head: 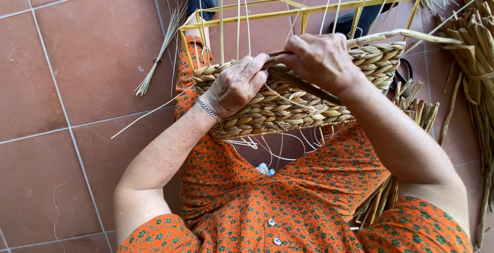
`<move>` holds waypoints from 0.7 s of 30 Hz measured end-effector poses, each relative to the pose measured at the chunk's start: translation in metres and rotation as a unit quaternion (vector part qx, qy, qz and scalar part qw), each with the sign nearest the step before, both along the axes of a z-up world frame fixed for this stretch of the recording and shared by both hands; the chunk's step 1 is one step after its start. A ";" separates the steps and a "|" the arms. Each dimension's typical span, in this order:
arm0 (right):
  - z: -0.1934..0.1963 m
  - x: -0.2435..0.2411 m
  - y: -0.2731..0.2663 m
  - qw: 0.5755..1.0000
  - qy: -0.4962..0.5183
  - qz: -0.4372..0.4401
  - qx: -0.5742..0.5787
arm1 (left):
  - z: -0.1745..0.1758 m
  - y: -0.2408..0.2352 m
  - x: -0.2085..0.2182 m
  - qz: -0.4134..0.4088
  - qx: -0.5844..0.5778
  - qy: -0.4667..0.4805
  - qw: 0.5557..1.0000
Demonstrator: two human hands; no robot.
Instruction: The person weaves a basket by hand, threading dried plant fibers through a yellow rectangular frame. They repeatedly pull fibers through the weave, tighten the structure, and trim excess material with scissors.
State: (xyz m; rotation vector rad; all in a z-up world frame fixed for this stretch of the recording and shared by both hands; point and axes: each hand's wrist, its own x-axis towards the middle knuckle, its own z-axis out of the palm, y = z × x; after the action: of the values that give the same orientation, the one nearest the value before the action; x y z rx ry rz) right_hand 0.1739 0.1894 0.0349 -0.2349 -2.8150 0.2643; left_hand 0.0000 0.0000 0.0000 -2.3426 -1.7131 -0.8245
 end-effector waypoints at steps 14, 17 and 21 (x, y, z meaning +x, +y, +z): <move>-0.002 0.014 -0.031 0.970 0.017 -0.140 -0.197 | -0.010 0.062 -0.001 0.218 -0.152 -0.225 0.937; 0.018 0.022 -0.038 0.987 0.087 -0.107 -0.084 | -0.017 0.062 0.001 0.238 -0.165 -0.225 0.930; 0.042 0.044 -0.039 0.988 0.146 -0.023 0.053 | -0.023 0.059 0.010 0.240 -0.071 -0.189 0.949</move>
State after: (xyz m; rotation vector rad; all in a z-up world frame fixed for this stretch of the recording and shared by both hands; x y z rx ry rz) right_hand 0.2180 0.1505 0.0774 -0.2178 -2.5209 0.1266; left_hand 0.0097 0.0591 -0.0231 -1.7781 -2.4314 -1.1280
